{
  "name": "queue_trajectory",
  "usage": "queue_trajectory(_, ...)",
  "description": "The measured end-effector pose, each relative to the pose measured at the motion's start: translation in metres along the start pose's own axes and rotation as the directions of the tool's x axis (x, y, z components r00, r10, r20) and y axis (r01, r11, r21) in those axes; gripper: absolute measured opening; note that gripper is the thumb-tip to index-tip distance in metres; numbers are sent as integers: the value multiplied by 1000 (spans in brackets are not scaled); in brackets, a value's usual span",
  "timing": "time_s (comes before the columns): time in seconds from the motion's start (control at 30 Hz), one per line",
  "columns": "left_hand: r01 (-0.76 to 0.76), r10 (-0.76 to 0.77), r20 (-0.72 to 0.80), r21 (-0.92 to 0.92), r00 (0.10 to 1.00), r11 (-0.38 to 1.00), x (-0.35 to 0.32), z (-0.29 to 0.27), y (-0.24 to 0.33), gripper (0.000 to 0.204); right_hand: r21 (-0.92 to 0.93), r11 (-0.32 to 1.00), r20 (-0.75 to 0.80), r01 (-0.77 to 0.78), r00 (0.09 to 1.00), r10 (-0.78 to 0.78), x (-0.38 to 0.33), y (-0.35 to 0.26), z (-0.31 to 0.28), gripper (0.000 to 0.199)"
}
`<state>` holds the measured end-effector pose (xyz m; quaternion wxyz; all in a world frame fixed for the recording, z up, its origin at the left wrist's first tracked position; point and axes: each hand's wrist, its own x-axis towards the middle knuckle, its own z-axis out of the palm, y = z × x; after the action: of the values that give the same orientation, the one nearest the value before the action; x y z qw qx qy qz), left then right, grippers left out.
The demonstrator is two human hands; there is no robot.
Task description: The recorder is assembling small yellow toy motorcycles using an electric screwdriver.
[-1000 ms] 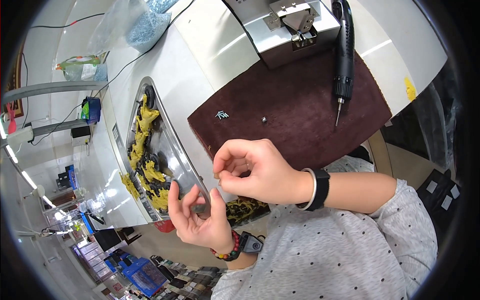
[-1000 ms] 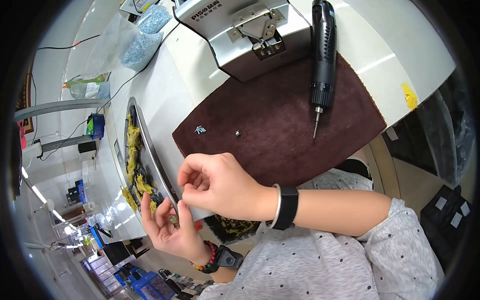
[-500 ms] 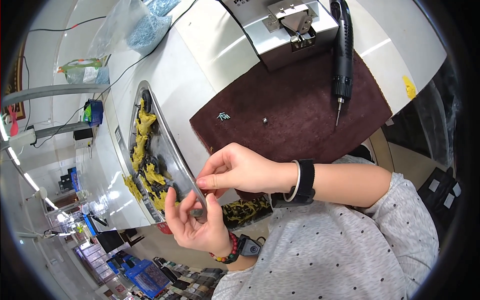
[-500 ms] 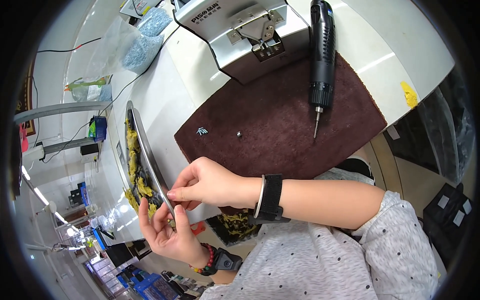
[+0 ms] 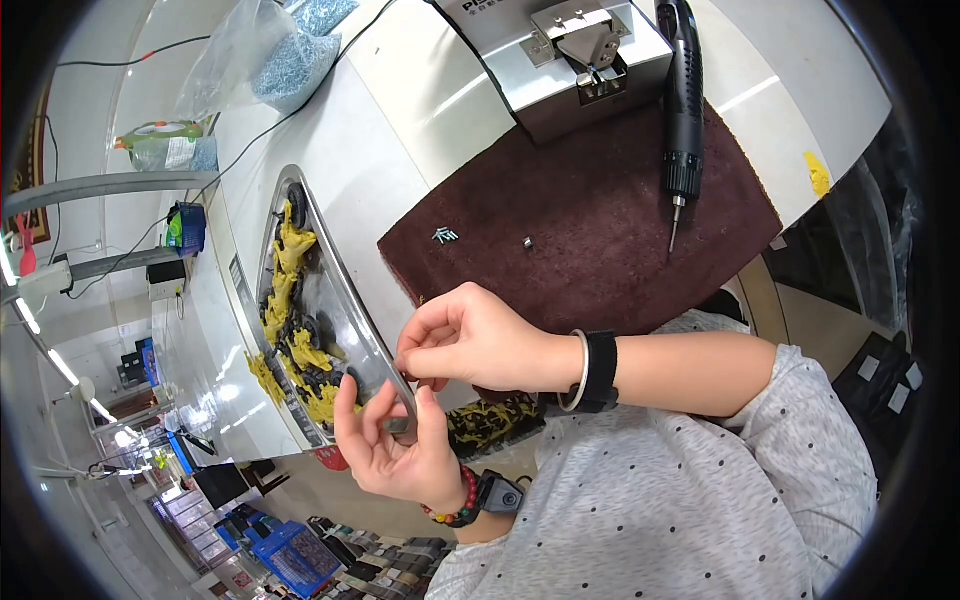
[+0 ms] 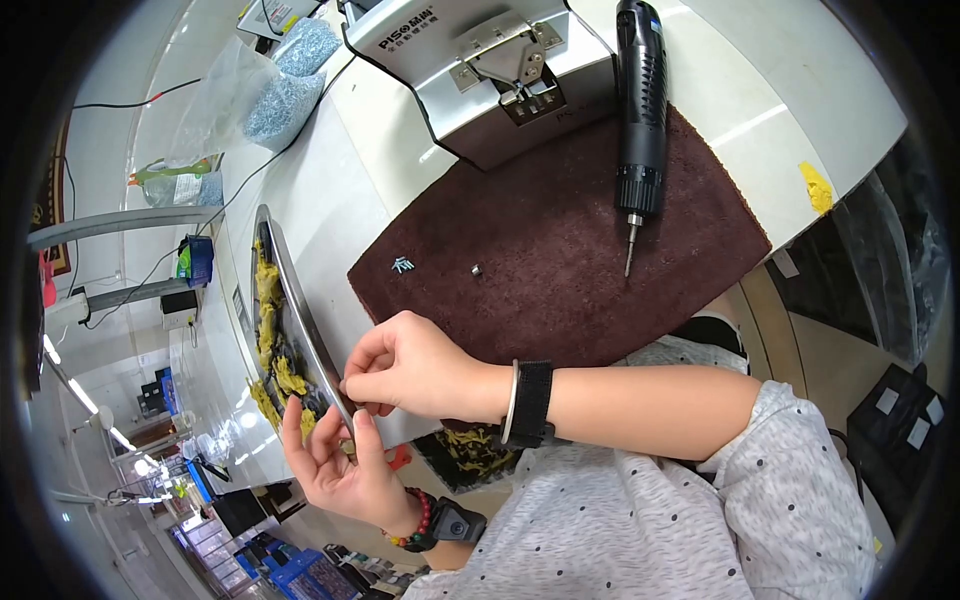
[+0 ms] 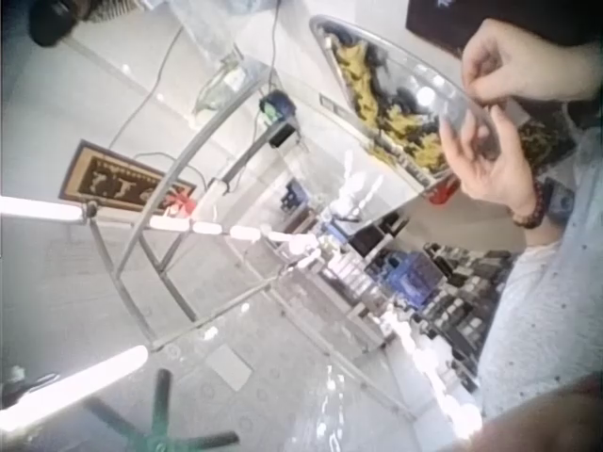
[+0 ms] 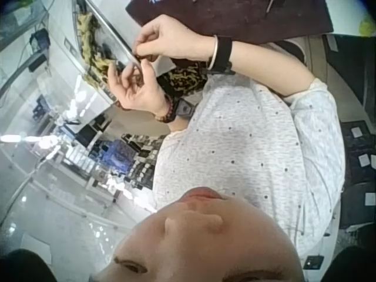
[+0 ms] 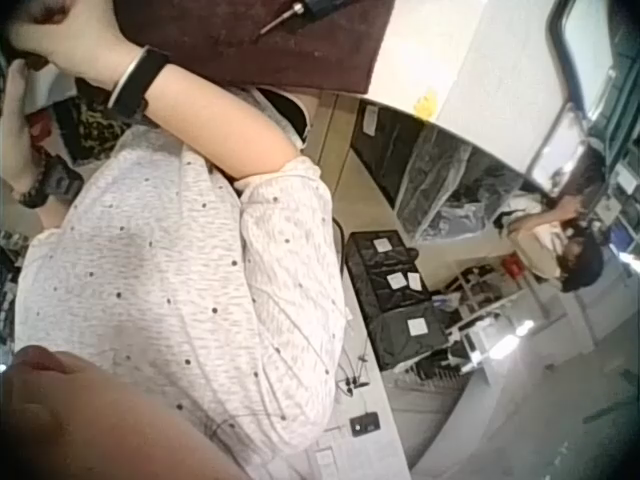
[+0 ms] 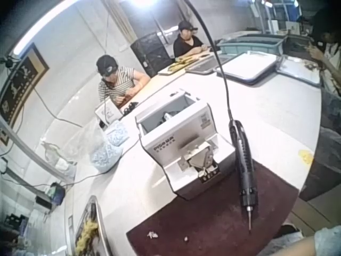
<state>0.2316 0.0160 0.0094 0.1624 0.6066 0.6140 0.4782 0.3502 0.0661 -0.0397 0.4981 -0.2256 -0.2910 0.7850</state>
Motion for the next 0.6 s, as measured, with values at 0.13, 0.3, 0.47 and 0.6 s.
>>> queue_trajectory(0.13,47,-48,24,32,999,998,-1,5,-7,63,-702,694,-9,160,972,-233,-22,-31,-12,14)
queue_trajectory(0.3,-100,69,157,202,985,974,-2,30,-24,53,-992,-123,11,-24,959,-282,-73,-51,-38,19)
queue_trajectory(0.47,-115,54,235,255,971,960,-1,40,-34,50,-974,-202,-47,-99,968,-246,-91,-58,-40,32)
queue_trajectory(0.6,-310,251,215,312,944,898,-5,40,-23,40,-989,-96,-79,-109,960,-268,-107,-67,-44,33)
